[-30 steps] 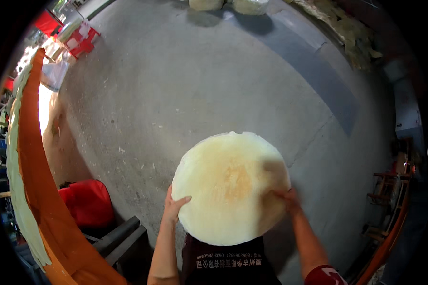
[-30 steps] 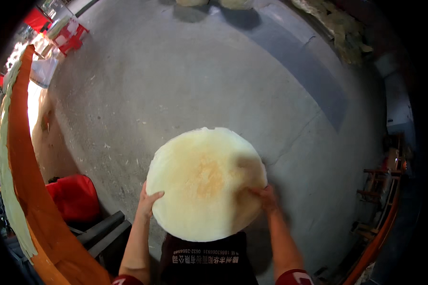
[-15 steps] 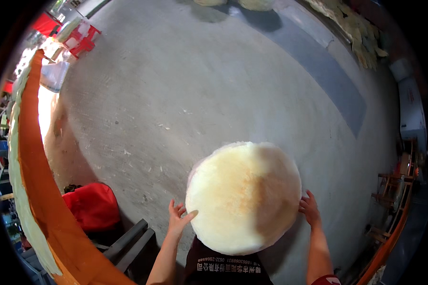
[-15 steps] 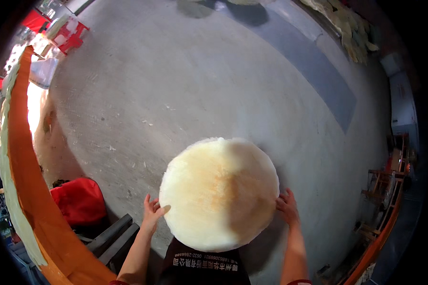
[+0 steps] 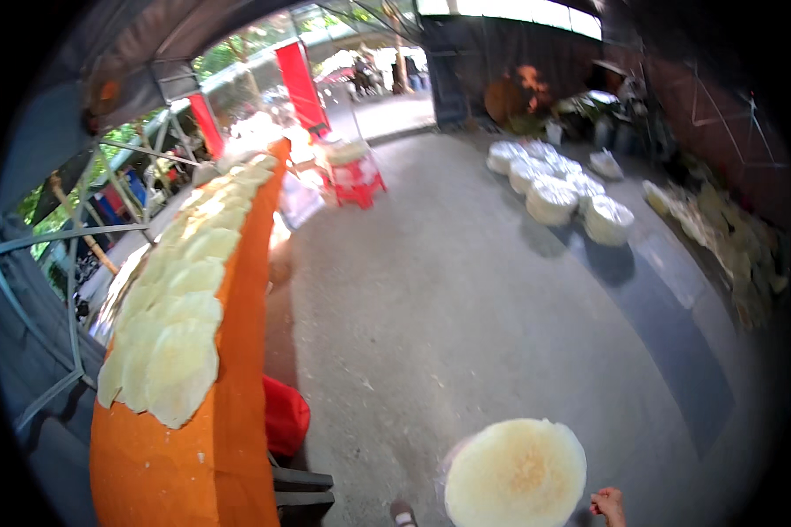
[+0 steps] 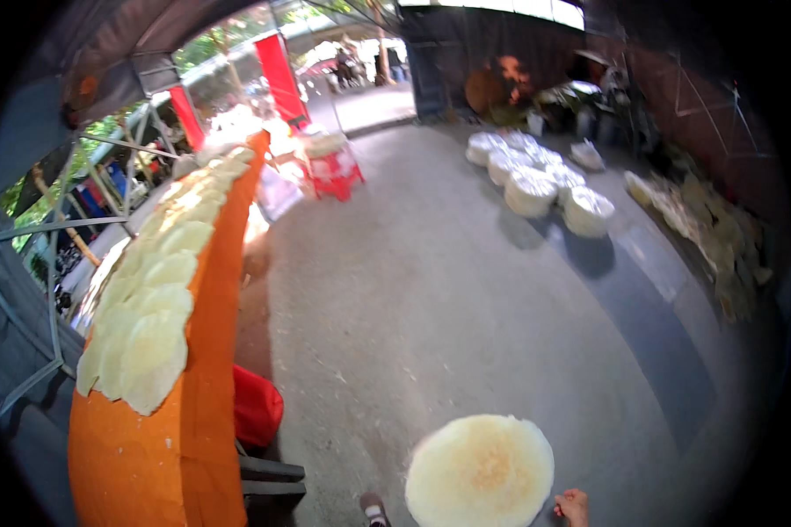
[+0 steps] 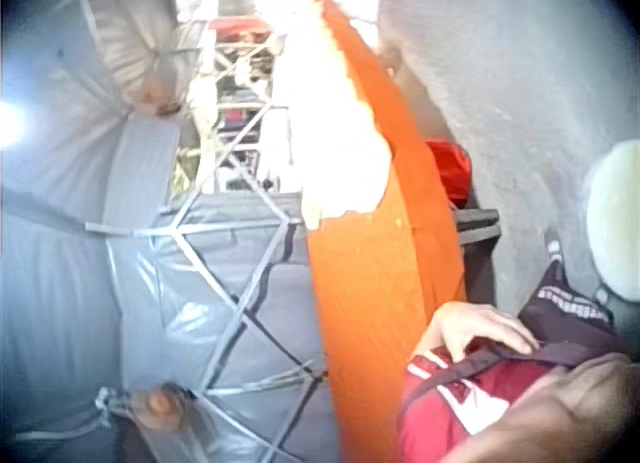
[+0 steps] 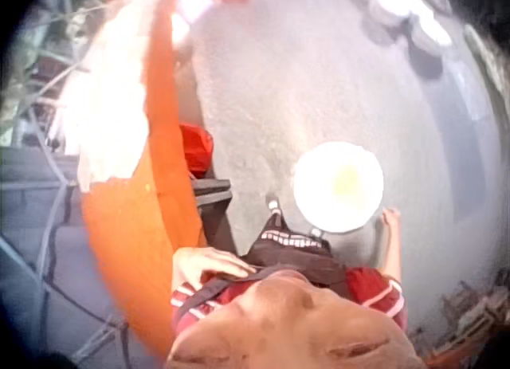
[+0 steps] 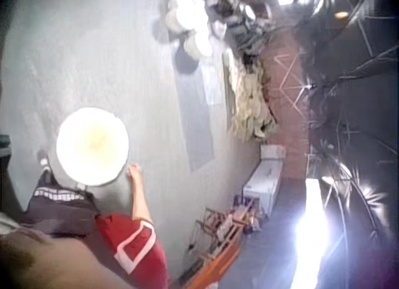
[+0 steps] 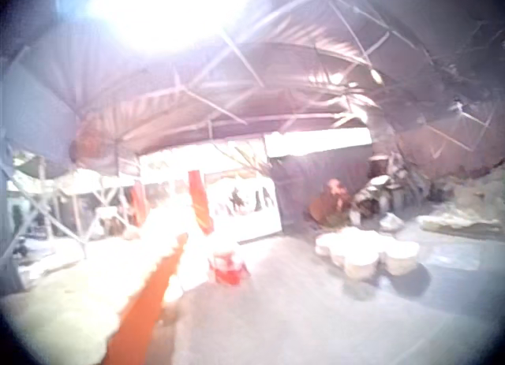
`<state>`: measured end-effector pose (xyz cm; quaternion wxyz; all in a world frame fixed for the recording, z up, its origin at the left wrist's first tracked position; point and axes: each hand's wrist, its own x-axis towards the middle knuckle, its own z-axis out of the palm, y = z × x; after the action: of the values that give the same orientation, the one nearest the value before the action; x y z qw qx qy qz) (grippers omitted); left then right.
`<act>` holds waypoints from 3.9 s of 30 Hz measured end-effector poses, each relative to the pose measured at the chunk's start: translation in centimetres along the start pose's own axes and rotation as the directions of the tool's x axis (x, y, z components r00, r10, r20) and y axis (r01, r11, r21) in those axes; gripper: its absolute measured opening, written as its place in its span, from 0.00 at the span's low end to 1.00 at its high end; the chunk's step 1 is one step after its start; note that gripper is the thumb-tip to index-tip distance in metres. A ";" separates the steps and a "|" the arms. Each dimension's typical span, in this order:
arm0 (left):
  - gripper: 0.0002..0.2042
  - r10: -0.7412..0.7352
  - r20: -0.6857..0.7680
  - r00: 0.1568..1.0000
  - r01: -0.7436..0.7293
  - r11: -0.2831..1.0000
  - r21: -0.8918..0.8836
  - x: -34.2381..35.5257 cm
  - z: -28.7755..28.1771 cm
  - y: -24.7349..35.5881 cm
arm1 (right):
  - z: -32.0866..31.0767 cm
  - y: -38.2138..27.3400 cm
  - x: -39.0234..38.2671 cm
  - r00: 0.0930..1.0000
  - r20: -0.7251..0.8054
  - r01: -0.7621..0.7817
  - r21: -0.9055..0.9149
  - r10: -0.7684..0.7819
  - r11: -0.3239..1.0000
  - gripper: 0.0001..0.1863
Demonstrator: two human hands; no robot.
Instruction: The person repeatedly picks up thin, round dough sheets from a large orange table and stacks them into a growing pile. The person handles the sheets by hand, separating and aligning them before placing them on top of the stack.
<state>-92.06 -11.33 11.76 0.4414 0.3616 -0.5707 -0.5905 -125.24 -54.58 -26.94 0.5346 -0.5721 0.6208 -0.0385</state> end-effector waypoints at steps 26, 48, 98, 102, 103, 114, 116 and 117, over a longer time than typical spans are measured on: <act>0.15 0.228 -0.735 0.638 -0.105 0.972 0.210 -27.6 -2.4 10.5 | 56.2 -30.0 -19.3 0.285 0.899 0.936 -0.186 -0.332 0.299 0.19; 0.12 -0.456 -0.391 -0.800 -0.597 0.541 0.592 -40.4 -17.1 -14.6 | 88.6 -53.8 -36.2 -0.882 0.389 0.146 0.763 0.267 -0.629 0.22; 0.12 -0.256 0.049 -0.966 -0.188 0.816 0.547 -64.9 -30.0 -14.2 | 105.1 -49.3 -56.9 -0.870 0.459 0.296 0.780 0.183 -0.551 0.29; 0.12 -0.475 0.074 -0.877 -0.394 0.799 0.455 -65.3 -30.2 -14.6 | 108.7 -51.4 -57.9 -0.785 0.554 0.326 0.750 0.277 -0.576 0.26; 0.13 -0.493 0.076 -0.867 -0.398 0.776 0.489 -65.3 -30.0 -15.4 | 110.4 -52.7 -58.8 -0.718 0.615 0.391 0.744 0.326 -0.543 0.25; 0.19 -0.311 -0.250 -0.917 -0.393 0.592 0.704 -61.5 -32.3 -12.9 | 103.3 -66.0 -68.1 -0.975 0.156 -0.035 0.604 0.161 -0.796 0.09; 0.19 -0.309 -0.298 -0.903 -0.422 0.511 0.749 -60.3 -33.0 -11.5 | 102.9 -61.6 -62.4 -0.956 0.167 -0.093 0.610 0.242 -0.787 0.12; 0.20 -0.281 -0.289 -0.915 -0.400 0.547 0.735 -59.9 -32.3 -12.2 | 102.5 -59.5 -59.1 -0.948 0.157 -0.132 0.600 0.278 -0.789 0.14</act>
<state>-42.47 32.64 -7.73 0.8575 0.2091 0.3053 0.3574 -26.26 27.29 5.31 -0.0271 0.5955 0.7635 0.2485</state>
